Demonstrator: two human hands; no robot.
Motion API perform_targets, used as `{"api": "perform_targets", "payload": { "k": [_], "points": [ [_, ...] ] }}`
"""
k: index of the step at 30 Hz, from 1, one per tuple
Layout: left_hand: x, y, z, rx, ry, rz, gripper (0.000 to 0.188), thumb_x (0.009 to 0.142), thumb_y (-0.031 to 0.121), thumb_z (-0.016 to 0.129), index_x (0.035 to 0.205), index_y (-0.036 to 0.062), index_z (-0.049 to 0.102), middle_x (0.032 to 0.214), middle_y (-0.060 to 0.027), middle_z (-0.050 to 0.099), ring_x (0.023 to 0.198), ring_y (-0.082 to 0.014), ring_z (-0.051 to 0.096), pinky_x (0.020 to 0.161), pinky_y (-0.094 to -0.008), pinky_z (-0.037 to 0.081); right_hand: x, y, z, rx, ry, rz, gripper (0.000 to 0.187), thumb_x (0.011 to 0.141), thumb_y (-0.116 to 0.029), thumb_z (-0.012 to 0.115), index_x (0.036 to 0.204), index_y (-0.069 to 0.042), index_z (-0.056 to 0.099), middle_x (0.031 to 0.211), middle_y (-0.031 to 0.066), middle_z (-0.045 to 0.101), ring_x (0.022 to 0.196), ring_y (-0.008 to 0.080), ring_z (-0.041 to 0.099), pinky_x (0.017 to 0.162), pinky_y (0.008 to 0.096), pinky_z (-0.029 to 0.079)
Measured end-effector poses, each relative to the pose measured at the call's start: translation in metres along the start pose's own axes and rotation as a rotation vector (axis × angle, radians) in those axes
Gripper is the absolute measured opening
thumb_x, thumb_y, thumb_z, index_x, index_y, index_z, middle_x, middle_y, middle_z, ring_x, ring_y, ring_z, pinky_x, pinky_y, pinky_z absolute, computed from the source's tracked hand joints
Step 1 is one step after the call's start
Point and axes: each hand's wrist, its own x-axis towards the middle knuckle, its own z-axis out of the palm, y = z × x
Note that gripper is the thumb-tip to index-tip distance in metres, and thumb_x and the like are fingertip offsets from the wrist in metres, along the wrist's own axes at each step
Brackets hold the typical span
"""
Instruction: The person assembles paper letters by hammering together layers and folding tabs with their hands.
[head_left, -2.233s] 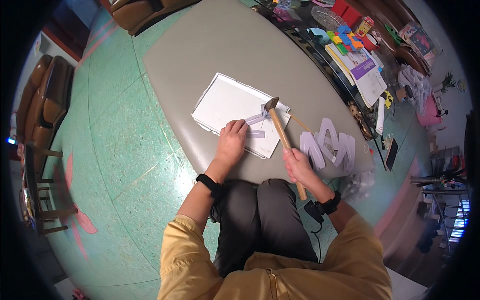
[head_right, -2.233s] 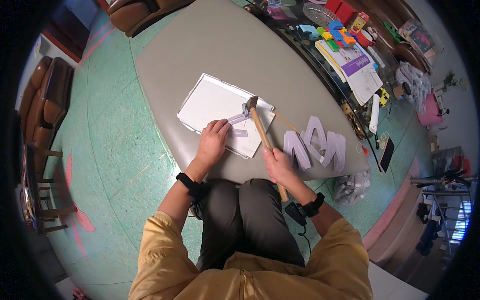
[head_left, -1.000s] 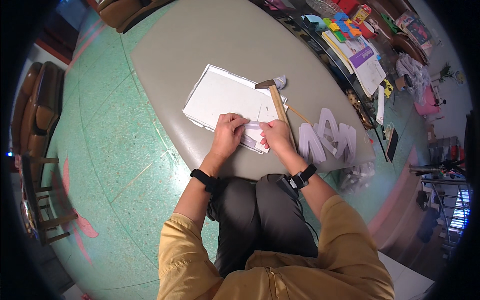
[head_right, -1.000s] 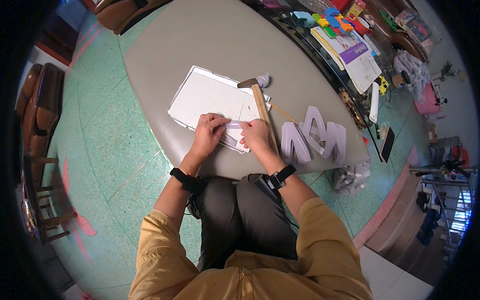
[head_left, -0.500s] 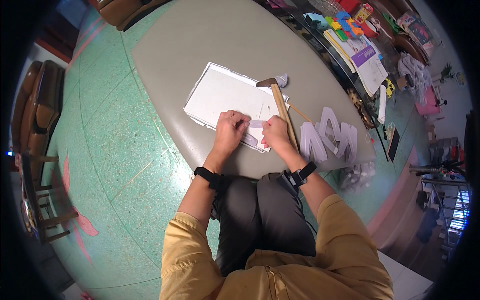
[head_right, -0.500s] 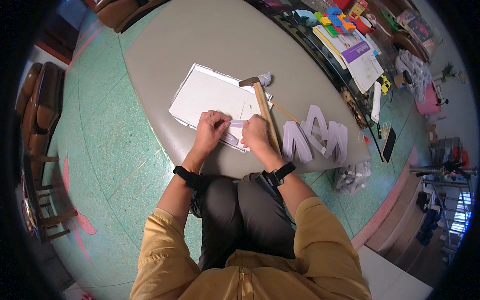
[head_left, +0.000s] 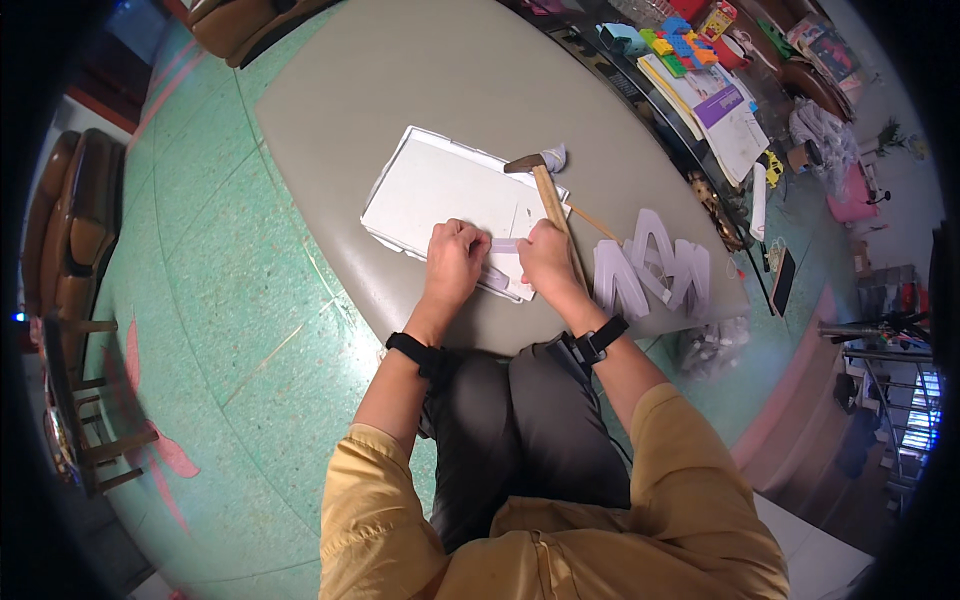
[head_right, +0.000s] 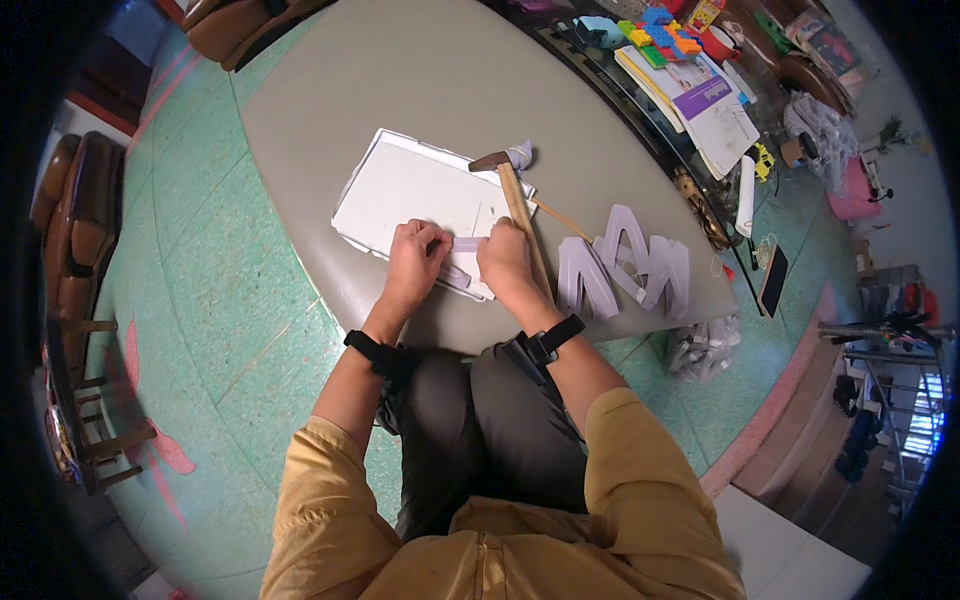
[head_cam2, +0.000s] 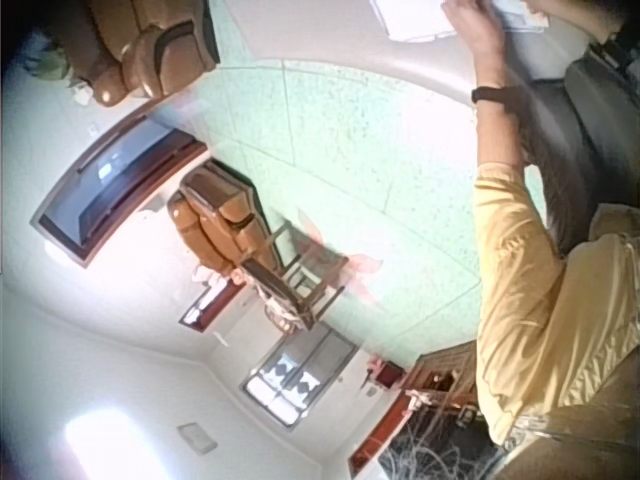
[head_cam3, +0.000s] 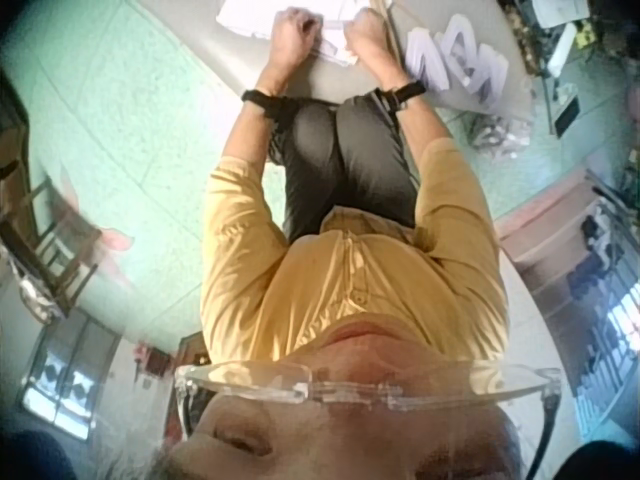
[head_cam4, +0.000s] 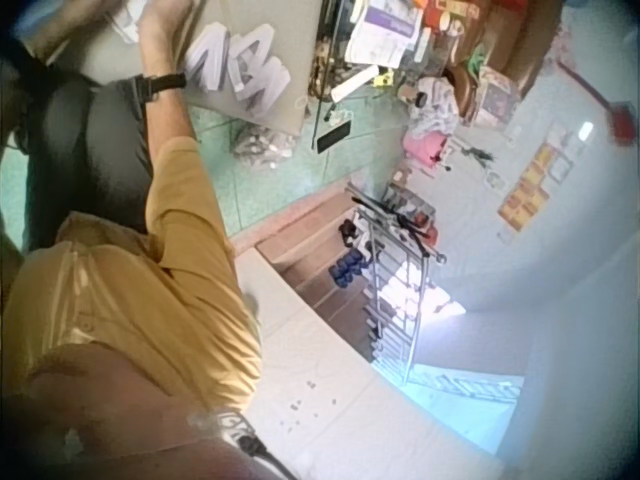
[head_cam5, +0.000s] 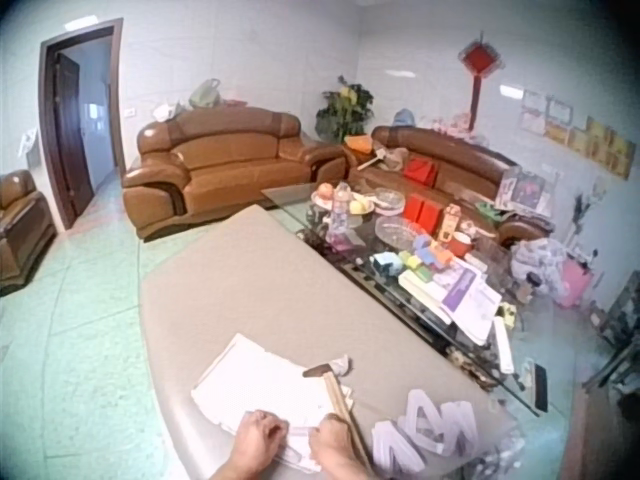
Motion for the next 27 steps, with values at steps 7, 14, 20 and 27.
{"api": "perform_targets", "payload": {
  "k": [7,14,20,27],
  "points": [
    [0.000,0.000,0.001,-0.012,0.045,0.029,0.006,0.069,0.004,0.064,0.075,0.0035,0.064,0.081,-0.0112,0.058,0.080,-0.0299,0.051,0.073,-0.0367,0.043,-0.011,0.023,-0.022,-0.547,0.346,-0.439,0.029,0.079,-0.010,0.058,0.103,0.003,0.046,0.095,0.0213,0.051,0.079,0.0391,0.059,0.069,0.0447,0.049],
    [0.000,0.000,0.000,-0.046,0.026,0.022,0.006,0.069,0.003,0.065,0.075,0.0041,0.063,0.081,-0.0106,0.057,0.080,-0.0292,0.051,0.074,-0.0363,0.044,0.004,0.036,-0.019,-0.355,0.113,0.013,0.020,0.084,-0.012,0.047,0.100,0.000,0.050,0.085,0.0197,0.057,0.088,0.0323,0.062,0.070,0.0417,0.050],
    [-0.005,-0.005,-0.002,-0.039,0.049,0.003,0.007,0.069,0.002,0.065,0.075,0.0046,0.064,0.079,-0.0103,0.057,0.078,-0.0288,0.050,0.072,-0.0358,0.044,-0.062,0.034,-0.067,0.392,-0.262,0.114,0.022,0.093,-0.025,0.044,0.085,-0.004,0.044,0.055,0.0095,0.049,0.037,0.0194,0.046,0.035,0.0346,0.037],
    [-0.002,-0.002,0.002,-0.049,0.066,0.020,0.006,0.068,0.002,0.065,0.074,0.0043,0.064,0.079,-0.0110,0.058,0.078,-0.0285,0.051,0.072,-0.0362,0.044,-0.115,0.063,-0.056,-0.007,-0.081,-0.213,0.028,0.092,-0.026,0.046,0.085,0.000,0.041,0.066,0.0281,0.051,0.068,0.0487,0.050,0.056,0.0494,0.038]
  ]
}}
